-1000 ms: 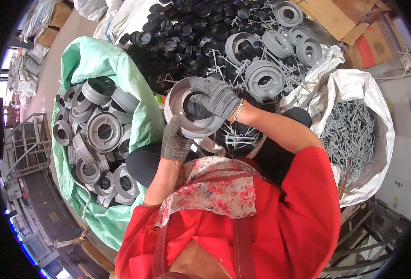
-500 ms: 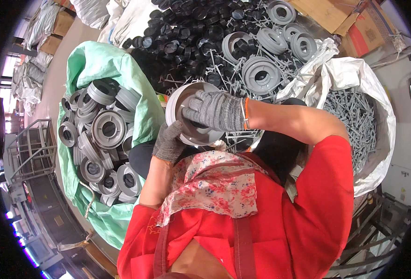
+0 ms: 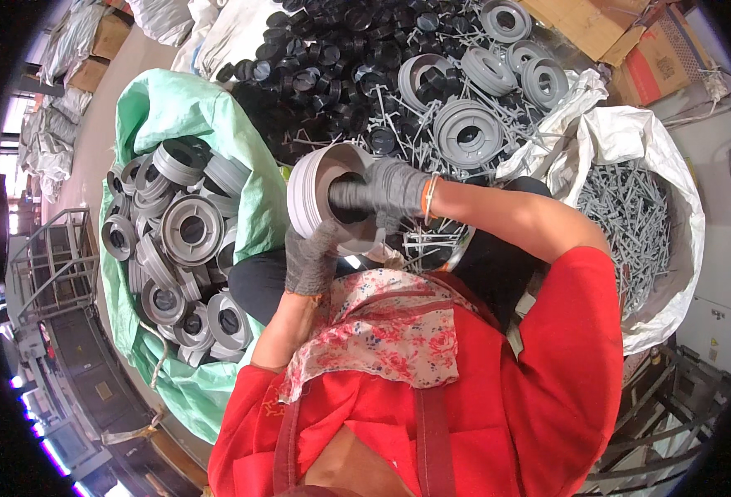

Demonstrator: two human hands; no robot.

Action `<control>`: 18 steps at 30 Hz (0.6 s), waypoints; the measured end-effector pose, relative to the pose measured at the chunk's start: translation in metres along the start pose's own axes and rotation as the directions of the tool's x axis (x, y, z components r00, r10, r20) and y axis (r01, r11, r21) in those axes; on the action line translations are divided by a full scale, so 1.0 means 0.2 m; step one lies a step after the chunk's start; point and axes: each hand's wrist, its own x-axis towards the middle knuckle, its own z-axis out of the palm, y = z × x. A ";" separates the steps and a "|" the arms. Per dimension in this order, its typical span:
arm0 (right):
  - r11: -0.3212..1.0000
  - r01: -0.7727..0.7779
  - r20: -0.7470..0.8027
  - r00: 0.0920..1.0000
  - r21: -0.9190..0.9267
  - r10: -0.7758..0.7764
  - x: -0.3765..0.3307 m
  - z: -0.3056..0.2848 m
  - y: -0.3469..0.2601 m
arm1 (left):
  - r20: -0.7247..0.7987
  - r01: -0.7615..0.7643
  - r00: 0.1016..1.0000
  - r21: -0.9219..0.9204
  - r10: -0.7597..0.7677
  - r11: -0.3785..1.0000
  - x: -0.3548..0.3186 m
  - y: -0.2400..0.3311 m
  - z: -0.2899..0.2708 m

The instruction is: The person sits on the floor and assembles circular metal parts by inserting black plastic caps into their centers. They pick up each metal ring, place a cap inside, and then set the assembled unit into a green sack.

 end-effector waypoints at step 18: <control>0.996 0.073 -0.224 0.971 -0.044 -0.081 -0.08 0.06 -0.10 | 0.070 0.027 0.997 0.198 -0.041 0.980 0.00 0.03 -0.06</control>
